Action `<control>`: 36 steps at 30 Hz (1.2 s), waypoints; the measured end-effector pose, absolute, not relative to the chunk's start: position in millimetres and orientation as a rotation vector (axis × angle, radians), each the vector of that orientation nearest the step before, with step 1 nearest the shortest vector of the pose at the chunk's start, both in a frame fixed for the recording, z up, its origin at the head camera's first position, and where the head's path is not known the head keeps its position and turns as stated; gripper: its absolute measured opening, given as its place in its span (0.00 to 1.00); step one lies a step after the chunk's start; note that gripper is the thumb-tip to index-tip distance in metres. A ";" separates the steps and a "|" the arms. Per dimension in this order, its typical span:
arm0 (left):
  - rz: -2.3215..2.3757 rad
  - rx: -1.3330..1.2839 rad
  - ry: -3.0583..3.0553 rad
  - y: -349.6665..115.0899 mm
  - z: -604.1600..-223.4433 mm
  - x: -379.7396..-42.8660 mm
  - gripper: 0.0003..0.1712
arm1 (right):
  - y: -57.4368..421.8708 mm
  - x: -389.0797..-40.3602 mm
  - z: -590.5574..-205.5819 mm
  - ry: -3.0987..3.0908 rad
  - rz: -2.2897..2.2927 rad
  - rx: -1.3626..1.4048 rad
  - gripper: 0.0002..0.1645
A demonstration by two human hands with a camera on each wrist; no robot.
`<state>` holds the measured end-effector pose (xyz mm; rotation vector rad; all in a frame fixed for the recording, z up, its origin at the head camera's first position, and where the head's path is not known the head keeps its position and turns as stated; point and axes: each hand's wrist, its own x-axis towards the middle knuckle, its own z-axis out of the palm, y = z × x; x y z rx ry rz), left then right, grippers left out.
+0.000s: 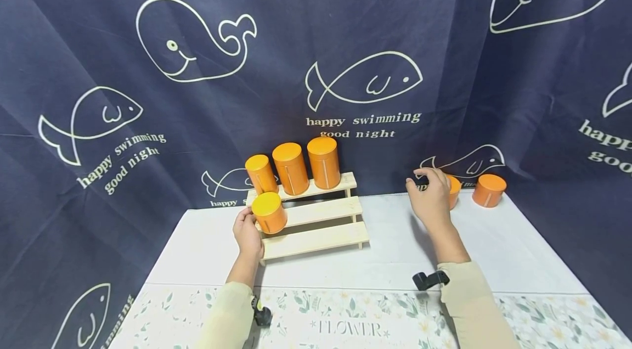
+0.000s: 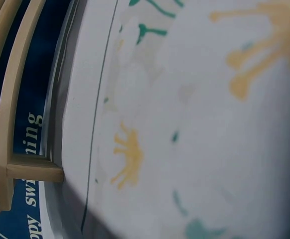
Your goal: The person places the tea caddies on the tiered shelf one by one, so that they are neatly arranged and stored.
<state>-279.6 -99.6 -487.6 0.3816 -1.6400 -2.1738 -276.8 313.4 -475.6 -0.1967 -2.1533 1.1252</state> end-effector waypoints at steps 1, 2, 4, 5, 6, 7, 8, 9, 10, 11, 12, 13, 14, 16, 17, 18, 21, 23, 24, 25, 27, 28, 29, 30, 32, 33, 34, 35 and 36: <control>-2.174 0.383 -1.640 -99.5 -487.3 -279.6 0.15 | 315.1 -277.0 -476.0 -2.149 1.123 -0.205 0.19; -2.176 0.386 -1.638 -99.4 -487.0 -279.5 0.15 | 316.3 -276.4 -475.7 -2.142 1.127 -0.206 0.19; -2.179 0.390 -1.636 -99.2 -486.6 -279.4 0.15 | 318.7 -275.6 -476.0 -2.129 1.144 -0.226 0.20; -2.179 0.392 -1.637 -99.1 -486.5 -279.4 0.15 | 320.3 -275.4 -476.5 -2.126 1.155 -0.247 0.20; -2.178 0.393 -1.638 -99.0 -486.5 -279.4 0.15 | 322.0 -275.0 -477.0 -2.124 1.166 -0.274 0.21; -2.178 0.393 -1.639 -98.9 -486.6 -279.3 0.15 | 323.6 -274.5 -477.6 -2.122 1.182 -0.308 0.23; -2.178 0.394 -1.636 -98.9 -486.9 -279.4 0.15 | 325.0 -273.8 -478.2 -2.124 1.201 -0.347 0.25; -2.177 0.392 -1.637 -99.0 -487.3 -279.5 0.15 | 326.6 -273.4 -478.9 -2.126 1.225 -0.389 0.27; -2.176 0.390 -1.636 -99.2 -487.8 -279.6 0.15 | 328.4 -273.2 -479.9 -2.129 1.247 -0.427 0.29; -2.176 0.389 -1.634 -99.5 -488.2 -279.7 0.15 | 330.5 -273.2 -481.0 -2.134 1.266 -0.463 0.31; -2.176 0.386 -1.631 -99.8 -488.7 -279.9 0.15 | 332.4 -273.2 -482.1 -2.138 1.280 -0.496 0.33; -2.178 0.384 -1.628 -100.1 -489.1 -280.1 0.15 | 334.4 -273.3 -483.5 -2.138 1.299 -0.525 0.34; -2.179 0.383 -1.626 -100.5 -489.6 -280.2 0.15 | 336.6 -273.6 -485.0 -2.139 1.316 -0.551 0.36; -2.183 0.377 -1.625 -101.1 -490.3 -280.4 0.15 | 341.2 -274.5 -488.3 -2.137 1.344 -0.588 0.38; -2.186 0.376 -1.623 -101.3 -490.5 -280.4 0.15 | 343.4 -275.0 -489.8 -2.137 1.351 -0.598 0.39; -2.189 0.373 -1.621 -101.5 -490.7 -280.5 0.15 | 345.5 -275.6 -491.5 -2.134 1.359 -0.606 0.40; -2.192 0.368 -1.618 -101.6 -490.9 -280.3 0.15 | 350.7 -277.1 -495.9 -2.142 1.394 -0.621 0.43; -2.194 0.371 -1.613 -101.3 -490.7 -280.0 0.14 | 353.5 -278.0 -499.1 -2.153 1.407 -0.627 0.44; -2.192 0.372 -1.613 -101.0 -490.5 -279.9 0.14 | 354.7 -278.5 -501.1 -2.155 1.412 -0.632 0.44; -2.191 0.374 -1.612 -100.8 -490.4 -279.9 0.14 | 355.9 -279.1 -503.1 -2.160 1.412 -0.638 0.45; -2.189 0.379 -1.608 -100.3 -490.1 -279.7 0.14 | 357.7 -280.2 -507.3 -2.162 1.421 -0.659 0.48; -2.188 0.380 -1.605 -100.1 -490.0 -279.8 0.14 | 358.7 -280.8 -509.7 -2.160 1.433 -0.672 0.51; -2.186 0.382 -1.604 -99.9 -489.9 -279.8 0.14 | 359.7 -281.7 -511.9 -2.155 1.443 -0.685 0.53; -2.184 0.383 -1.604 -99.8 -489.8 -279.8 0.14 | 360.6 -282.7 -513.9 -2.150 1.460 -0.696 0.56; -2.181 0.385 -1.604 -99.5 -489.5 -279.8 0.14 | 362.5 -284.1 -517.1 -2.139 1.503 -0.718 0.62; -2.180 0.385 -1.603 -99.4 -489.2 -279.8 0.14 | 363.6 -284.8 -518.7 -2.129 1.530 -0.723 0.64; -2.179 0.385 -1.605 -99.3 -488.9 -279.7 0.14 | 364.5 -285.4 -520.2 -2.110 1.564 -0.721 0.66; -2.179 0.385 -1.606 -99.3 -488.6 -279.6 0.14 | 365.4 -286.0 -521.5 -2.094 1.595 -0.717 0.66; -2.179 0.386 -1.607 -99.2 -488.2 -279.5 0.14 | 366.0 -286.2 -522.7 -2.079 1.624 -0.712 0.66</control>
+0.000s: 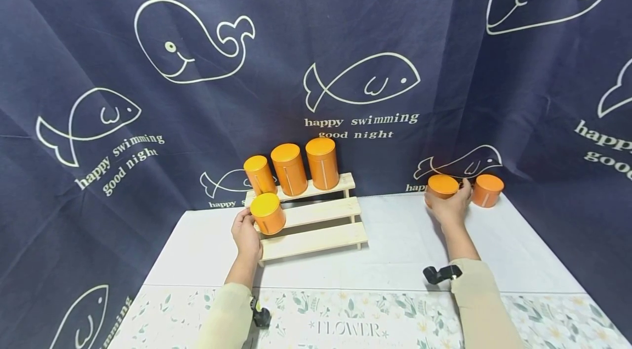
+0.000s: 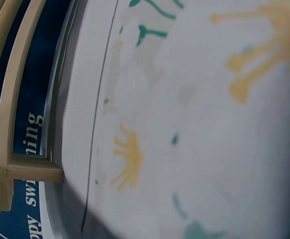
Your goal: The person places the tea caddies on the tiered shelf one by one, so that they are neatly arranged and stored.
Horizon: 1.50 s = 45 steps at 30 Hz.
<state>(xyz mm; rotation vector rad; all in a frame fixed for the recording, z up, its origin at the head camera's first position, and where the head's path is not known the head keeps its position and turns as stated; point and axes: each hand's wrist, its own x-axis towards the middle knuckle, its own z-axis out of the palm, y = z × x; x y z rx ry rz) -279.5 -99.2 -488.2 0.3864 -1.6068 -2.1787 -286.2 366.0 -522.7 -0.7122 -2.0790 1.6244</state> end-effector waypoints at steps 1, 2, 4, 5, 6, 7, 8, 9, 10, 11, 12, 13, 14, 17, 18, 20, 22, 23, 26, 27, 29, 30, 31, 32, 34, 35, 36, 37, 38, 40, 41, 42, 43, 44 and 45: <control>-2.179 0.386 -1.609 -99.2 -487.9 -279.3 0.14 | 366.5 -286.4 -523.9 -2.071 1.646 -0.709 0.65; -2.179 0.388 -1.612 -99.1 -487.7 -279.1 0.14 | 367.0 -286.7 -525.0 -2.061 1.665 -0.704 0.64; -2.181 0.388 -1.616 -99.1 -487.2 -278.8 0.14 | 367.9 -287.7 -526.9 -2.062 1.691 -0.709 0.61; -2.182 0.389 -1.619 -99.1 -487.1 -278.6 0.14 | 368.5 -288.0 -527.3 -2.073 1.689 -0.714 0.60; -2.183 0.389 -1.622 -99.1 -487.0 -278.6 0.14 | 369.0 -288.5 -527.9 -2.083 1.687 -0.724 0.58; -2.182 0.387 -1.626 -99.1 -487.1 -278.8 0.14 | 369.8 -288.9 -528.4 -2.090 1.687 -0.735 0.57; -2.185 0.388 -1.625 -99.1 -487.2 -279.0 0.14 | 370.5 -289.2 -529.0 -2.092 1.689 -0.743 0.56; -2.187 0.389 -1.623 -99.0 -487.4 -279.1 0.14 | 371.0 -289.3 -529.4 -2.097 1.690 -0.751 0.56; -2.187 0.388 -1.622 -99.0 -488.0 -279.5 0.14 | 371.5 -289.5 -529.7 -2.095 1.692 -0.759 0.55; -2.184 0.387 -1.622 -99.0 -488.3 -279.8 0.14 | 372.2 -289.8 -530.2 -2.094 1.691 -0.767 0.54; -2.181 0.382 -1.622 -98.9 -488.4 -279.7 0.14 | 372.7 -290.3 -530.8 -2.087 1.692 -0.770 0.54; -2.178 0.382 -1.622 -98.9 -488.6 -279.7 0.14 | 372.9 -290.5 -531.1 -2.077 1.694 -0.770 0.53; -2.176 0.385 -1.624 -99.0 -489.3 -280.2 0.14 | 373.3 -290.6 -531.3 -2.071 1.694 -0.770 0.53; -2.168 0.390 -1.637 -100.7 -495.1 -285.2 0.14 | 374.3 -290.3 -530.6 -2.042 1.709 -0.782 0.53; -2.168 0.395 -1.639 -101.4 -498.5 -287.8 0.14 | 374.6 -289.9 -530.0 -2.029 1.720 -0.785 0.53; -2.169 0.408 -1.641 -103.1 -507.1 -294.3 0.15 | 375.4 -288.6 -527.8 -2.018 1.734 -0.800 0.53; -2.168 0.414 -1.639 -103.8 -514.8 -299.1 0.15 | 375.9 -287.5 -525.2 -1.997 1.753 -0.806 0.53; -2.167 0.415 -1.635 -103.9 -517.7 -300.6 0.15 | 375.9 -286.8 -523.7 -1.991 1.759 -0.806 0.53; -2.162 0.416 -1.627 -103.5 -521.2 -302.8 0.15 | 375.6 -285.2 -517.9 -1.983 1.765 -0.790 0.53; -2.158 0.415 -1.627 -103.3 -521.4 -303.2 0.15 | 375.2 -284.8 -515.8 -1.982 1.766 -0.782 0.53; -2.153 0.414 -1.624 -103.0 -521.1 -303.7 0.15 | 374.7 -284.0 -511.3 -1.992 1.762 -0.774 0.54; -2.149 0.415 -1.626 -103.0 -520.7 -304.0 0.15 | 374.4 -283.7 -508.9 -1.999 1.759 -0.771 0.54; -2.147 0.415 -1.625 -102.9 -520.5 -304.3 0.15 | 373.8 -283.1 -506.4 -2.010 1.756 -0.771 0.54; -2.144 0.415 -1.624 -102.7 -520.4 -304.5 0.15 | 372.9 -283.0 -504.0 -2.012 1.755 -0.765 0.54; -2.140 0.415 -1.622 -102.3 -519.9 -304.8 0.15 | 370.4 -282.2 -498.7 -2.024 1.748 -0.753 0.54; -2.138 0.416 -1.620 -102.3 -519.7 -304.9 0.15 | 369.4 -281.7 -496.0 -2.038 1.737 -0.743 0.54; -2.137 0.415 -1.617 -102.4 -519.5 -305.1 0.15 | 368.0 -281.1 -493.4 -2.049 1.729 -0.733 0.53; -2.137 0.413 -1.612 -102.4 -519.5 -305.3 0.15 | 366.7 -280.3 -490.5 -2.059 1.726 -0.717 0.53; -2.135 0.412 -1.609 -102.6 -519.5 -305.4 0.15 | 365.1 -279.7 -488.2 -2.066 1.722 -0.702 0.52; -2.136 0.409 -1.602 -102.9 -519.5 -305.4 0.15 | 362.4 -277.8 -483.3 -2.086 1.720 -0.673 0.52; -2.137 0.408 -1.601 -103.1 -519.6 -305.4 0.15 | 361.5 -277.0 -481.2 -2.099 1.716 -0.660 0.52; -2.137 0.406 -1.603 -103.1 -519.8 -305.2 0.15 | 359.6 -275.9 -478.8 -2.102 1.721 -0.649 0.52; -2.138 0.405 -1.604 -103.1 -519.7 -304.9 0.15 | 358.3 -275.1 -476.7 -2.106 1.721 -0.639 0.51; -2.137 0.405 -1.608 -103.0 -519.5 -304.4 0.15 | 356.5 -274.3 -474.8 -2.109 1.717 -0.634 0.51; -2.139 0.403 -1.608 -102.8 -519.3 -304.1 0.15 | 355.2 -273.5 -472.8 -2.114 1.713 -0.630 0.52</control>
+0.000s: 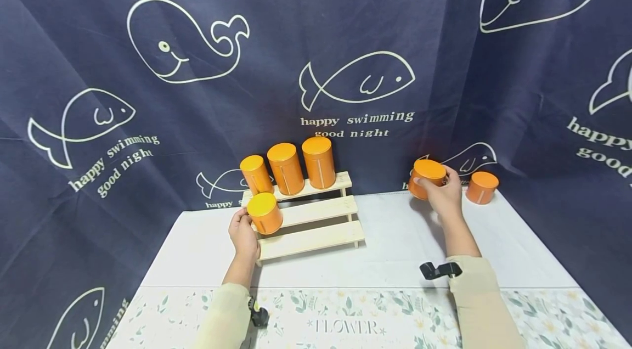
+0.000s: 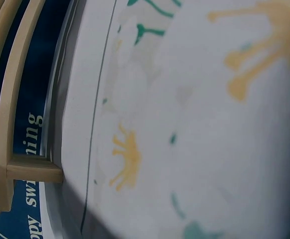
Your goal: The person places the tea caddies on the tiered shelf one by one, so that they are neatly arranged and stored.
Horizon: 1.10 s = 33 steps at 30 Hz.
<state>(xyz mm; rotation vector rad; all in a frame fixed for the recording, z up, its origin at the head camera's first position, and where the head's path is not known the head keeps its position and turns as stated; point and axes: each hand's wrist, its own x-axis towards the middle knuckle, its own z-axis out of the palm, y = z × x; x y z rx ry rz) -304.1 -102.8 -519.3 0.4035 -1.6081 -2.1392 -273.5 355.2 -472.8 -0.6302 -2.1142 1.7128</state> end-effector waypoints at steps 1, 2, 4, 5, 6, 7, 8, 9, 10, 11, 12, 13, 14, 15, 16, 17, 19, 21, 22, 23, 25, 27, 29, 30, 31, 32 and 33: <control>-2.140 0.403 -1.609 -102.7 -519.2 -303.8 0.15 | 353.4 -272.7 -470.6 -2.118 1.709 -0.627 0.52; -2.141 0.404 -1.607 -102.5 -519.0 -303.4 0.15 | 351.9 -272.1 -468.6 -2.122 1.703 -0.623 0.52; -2.144 0.404 -1.602 -102.3 -518.6 -302.9 0.15 | 348.3 -270.6 -464.6 -2.112 1.708 -0.618 0.52; -2.145 0.405 -1.601 -102.2 -518.5 -302.8 0.15 | 346.8 -269.8 -462.8 -2.105 1.715 -0.613 0.52; -2.147 0.404 -1.601 -102.4 -518.6 -303.2 0.15 | 345.6 -269.1 -461.1 -2.100 1.721 -0.606 0.52; -2.148 0.402 -1.603 -102.6 -518.7 -303.6 0.15 | 344.3 -268.2 -459.4 -2.089 1.736 -0.599 0.52; -2.149 0.400 -1.607 -102.9 -518.9 -303.9 0.15 | 343.4 -267.6 -458.0 -2.078 1.751 -0.588 0.52; -2.149 0.399 -1.611 -103.2 -519.1 -304.4 0.15 | 342.5 -267.0 -456.6 -2.061 1.774 -0.575 0.52; -2.149 0.401 -1.611 -103.1 -518.9 -304.3 0.15 | 341.8 -266.3 -455.3 -2.046 1.796 -0.560 0.52; -2.150 0.402 -1.611 -103.1 -518.6 -304.3 0.15 | 340.9 -265.7 -453.9 -2.012 1.831 -0.542 0.51; -2.149 0.403 -1.612 -103.1 -518.4 -304.4 0.15 | 340.0 -265.2 -452.6 -1.990 1.855 -0.524 0.51; -2.149 0.407 -1.612 -102.8 -518.2 -304.2 0.15 | 339.1 -264.6 -451.5 -1.954 1.891 -0.499 0.50; -2.148 0.411 -1.611 -102.6 -518.0 -303.9 0.15 | 338.1 -264.2 -450.6 -1.922 1.923 -0.468 0.49; -2.146 0.416 -1.611 -102.6 -517.6 -303.8 0.15 | 337.1 -263.8 -449.7 -1.881 1.959 -0.436 0.47; -2.149 0.421 -1.607 -102.5 -517.6 -303.6 0.15 | 336.0 -263.2 -449.0 -1.847 1.988 -0.403 0.45; -2.149 0.421 -1.611 -103.0 -517.9 -304.0 0.15 | 334.7 -262.7 -448.4 -1.819 2.010 -0.371 0.42; -2.154 0.423 -1.613 -103.8 -518.7 -304.7 0.15 | 332.4 -261.8 -447.6 -1.790 2.033 -0.303 0.36; -2.160 0.422 -1.613 -104.6 -519.3 -305.3 0.16 | 330.5 -260.8 -447.1 -1.787 2.044 -0.243 0.32; -2.164 0.420 -1.612 -104.7 -518.8 -305.0 0.16 | 329.3 -260.3 -446.9 -1.795 2.040 -0.215 0.32; -2.165 0.418 -1.615 -104.8 -517.8 -304.5 0.16 | 328.1 -260.0 -446.8 -1.810 2.031 -0.192 0.32; -2.164 0.412 -1.620 -103.3 -511.0 -299.3 0.16 | 326.2 -259.4 -446.7 -1.850 2.015 -0.158 0.35; -2.163 0.396 -1.624 -101.1 -501.4 -291.2 0.16 | 324.1 -259.3 -446.9 -1.932 1.951 -0.159 0.40; -2.161 0.383 -1.628 -99.1 -492.6 -283.5 0.16 | 321.7 -259.6 -446.9 -2.015 1.868 -0.175 0.45; -2.160 0.378 -1.629 -98.2 -488.8 -279.9 0.16 | 320.2 -259.9 -446.4 -2.056 1.823 -0.191 0.47; -2.159 0.364 -1.627 -97.9 -487.2 -277.9 0.15 | 318.9 -259.8 -445.8 -2.097 1.776 -0.206 0.49; -2.160 0.363 -1.626 -97.8 -486.8 -277.5 0.15 | 317.2 -259.6 -445.4 -2.132 1.732 -0.222 0.51; -2.158 0.362 -1.631 -98.1 -487.9 -277.9 0.15 | 315.4 -259.5 -445.1 -2.157 1.697 -0.234 0.52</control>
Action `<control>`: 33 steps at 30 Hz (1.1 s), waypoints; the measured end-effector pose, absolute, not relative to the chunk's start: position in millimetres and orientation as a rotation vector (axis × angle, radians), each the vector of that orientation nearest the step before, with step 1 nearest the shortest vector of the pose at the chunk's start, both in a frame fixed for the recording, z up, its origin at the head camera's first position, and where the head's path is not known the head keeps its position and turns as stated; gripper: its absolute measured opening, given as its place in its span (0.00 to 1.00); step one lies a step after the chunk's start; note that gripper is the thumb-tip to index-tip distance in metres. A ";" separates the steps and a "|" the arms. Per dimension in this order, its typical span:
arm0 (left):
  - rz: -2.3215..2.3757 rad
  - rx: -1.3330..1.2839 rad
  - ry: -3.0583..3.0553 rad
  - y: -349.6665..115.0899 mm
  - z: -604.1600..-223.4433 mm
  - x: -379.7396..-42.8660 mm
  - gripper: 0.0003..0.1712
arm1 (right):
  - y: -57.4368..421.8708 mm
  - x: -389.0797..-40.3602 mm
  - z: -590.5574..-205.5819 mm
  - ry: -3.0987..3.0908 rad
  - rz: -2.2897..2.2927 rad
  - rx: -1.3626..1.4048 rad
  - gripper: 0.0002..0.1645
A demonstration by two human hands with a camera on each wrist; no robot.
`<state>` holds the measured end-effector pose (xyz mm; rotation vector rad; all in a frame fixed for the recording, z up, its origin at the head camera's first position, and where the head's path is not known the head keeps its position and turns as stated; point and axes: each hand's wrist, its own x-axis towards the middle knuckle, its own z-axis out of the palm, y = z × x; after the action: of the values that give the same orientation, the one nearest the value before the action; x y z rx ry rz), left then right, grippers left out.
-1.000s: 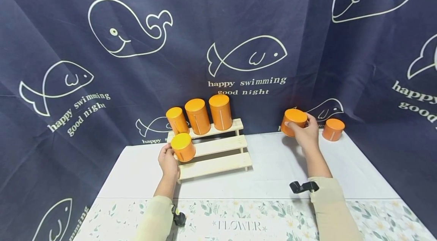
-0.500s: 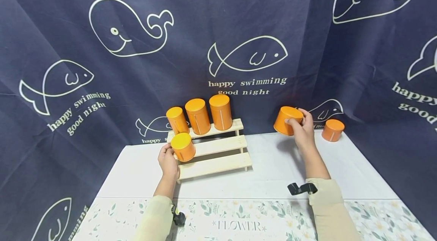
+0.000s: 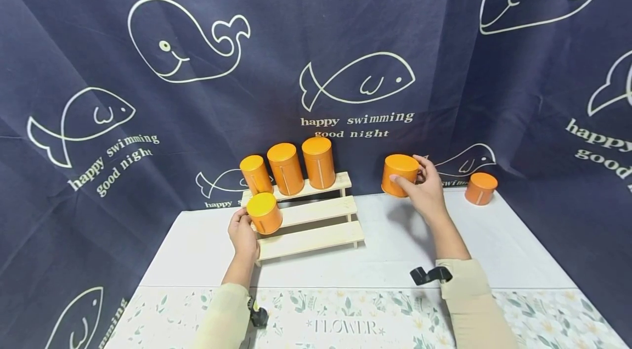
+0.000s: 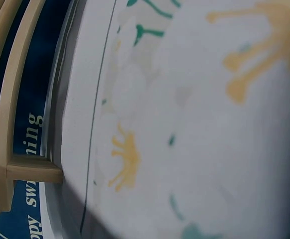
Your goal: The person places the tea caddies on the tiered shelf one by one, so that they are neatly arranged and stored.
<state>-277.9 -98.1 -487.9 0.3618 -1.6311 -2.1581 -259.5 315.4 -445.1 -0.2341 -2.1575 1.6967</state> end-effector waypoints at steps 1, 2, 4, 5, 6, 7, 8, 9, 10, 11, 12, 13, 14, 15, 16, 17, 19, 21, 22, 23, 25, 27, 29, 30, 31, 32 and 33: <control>-2.157 0.370 -1.634 -98.1 -487.7 -278.4 0.16 | 313.7 -259.3 -444.4 -2.180 1.662 -0.240 0.54; -2.156 0.372 -1.636 -98.3 -488.1 -279.0 0.16 | 311.9 -259.3 -444.1 -2.201 1.632 -0.246 0.55; -2.154 0.385 -1.639 -100.0 -495.0 -284.9 0.16 | 308.0 -258.3 -444.5 -2.240 1.569 -0.249 0.56; -2.155 0.400 -1.640 -100.7 -498.4 -287.7 0.16 | 306.2 -258.4 -445.2 -2.250 1.546 -0.246 0.56; -2.156 0.405 -1.635 -101.8 -503.2 -291.3 0.16 | 304.3 -258.7 -446.0 -2.258 1.524 -0.238 0.56; -2.159 0.409 -1.627 -102.7 -507.3 -294.6 0.16 | 302.4 -258.7 -446.3 -2.263 1.503 -0.229 0.56; -2.160 0.413 -1.622 -103.7 -511.5 -298.1 0.16 | 300.3 -259.2 -446.6 -2.263 1.490 -0.219 0.55; -2.158 0.417 -1.618 -104.4 -516.0 -301.6 0.16 | 298.4 -259.6 -446.8 -2.264 1.480 -0.209 0.55; -2.157 0.420 -1.615 -104.5 -518.1 -303.1 0.16 | 296.7 -260.0 -447.3 -2.267 1.471 -0.198 0.54; -2.158 0.422 -1.609 -104.3 -519.4 -304.2 0.16 | 295.0 -260.3 -447.4 -2.267 1.464 -0.188 0.54; -2.157 0.423 -1.605 -104.1 -520.0 -304.8 0.16 | 293.4 -260.6 -447.8 -2.268 1.455 -0.177 0.53; -2.154 0.424 -1.605 -103.9 -520.3 -305.4 0.15 | 291.8 -260.7 -447.9 -2.263 1.457 -0.166 0.53; -2.150 0.424 -1.607 -103.6 -520.2 -305.6 0.15 | 290.2 -260.8 -448.0 -2.257 1.465 -0.154 0.52; -2.147 0.427 -1.608 -103.4 -520.5 -305.8 0.15 | 288.7 -260.8 -448.4 -2.254 1.474 -0.143 0.51; -2.145 0.426 -1.608 -103.3 -520.4 -305.8 0.15 | 286.9 -260.4 -448.5 -2.250 1.485 -0.132 0.51; -2.145 0.421 -1.602 -103.3 -520.5 -306.0 0.15 | 285.1 -260.1 -448.2 -2.241 1.502 -0.122 0.51; -2.148 0.412 -1.594 -103.5 -521.1 -306.4 0.15 | 281.2 -259.1 -447.5 -2.228 1.541 -0.105 0.51; -2.150 0.406 -1.594 -104.0 -522.3 -306.4 0.15 | 277.8 -259.0 -448.0 -2.233 1.561 -0.098 0.52; -2.153 0.405 -1.592 -104.3 -522.8 -306.2 0.15 | 276.1 -258.8 -448.2 -2.238 1.569 -0.098 0.52; -2.157 0.403 -1.593 -104.7 -523.1 -305.9 0.15 | 274.7 -258.4 -448.5 -2.243 1.575 -0.099 0.53; -2.158 0.406 -1.609 -105.2 -521.6 -303.8 0.16 | 271.9 -258.1 -449.6 -2.255 1.573 -0.096 0.54; -2.160 0.404 -1.623 -104.8 -516.6 -299.3 0.16 | 269.1 -257.8 -450.6 -2.257 1.573 -0.092 0.56; -2.162 0.395 -1.634 -103.4 -507.9 -292.8 0.15 | 266.0 -257.5 -450.8 -2.243 1.579 -0.078 0.56; -2.162 0.391 -1.637 -102.5 -503.2 -289.5 0.15 | 264.5 -258.0 -451.3 -2.235 1.576 -0.070 0.56; -2.159 0.376 -1.638 -101.7 -498.9 -286.0 0.15 | 263.3 -258.8 -452.2 -2.232 1.569 -0.063 0.56; -2.160 0.373 -1.637 -100.9 -495.5 -283.9 0.15 | 261.6 -259.0 -452.3 -2.229 1.569 -0.059 0.56; -2.159 0.368 -1.638 -100.2 -492.5 -282.0 0.15 | 260.0 -259.1 -452.3 -2.226 1.573 -0.054 0.56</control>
<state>-282.0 -100.2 -492.5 0.3685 -1.6376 -2.1586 -259.1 260.0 -452.3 -0.0536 -2.2255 1.5733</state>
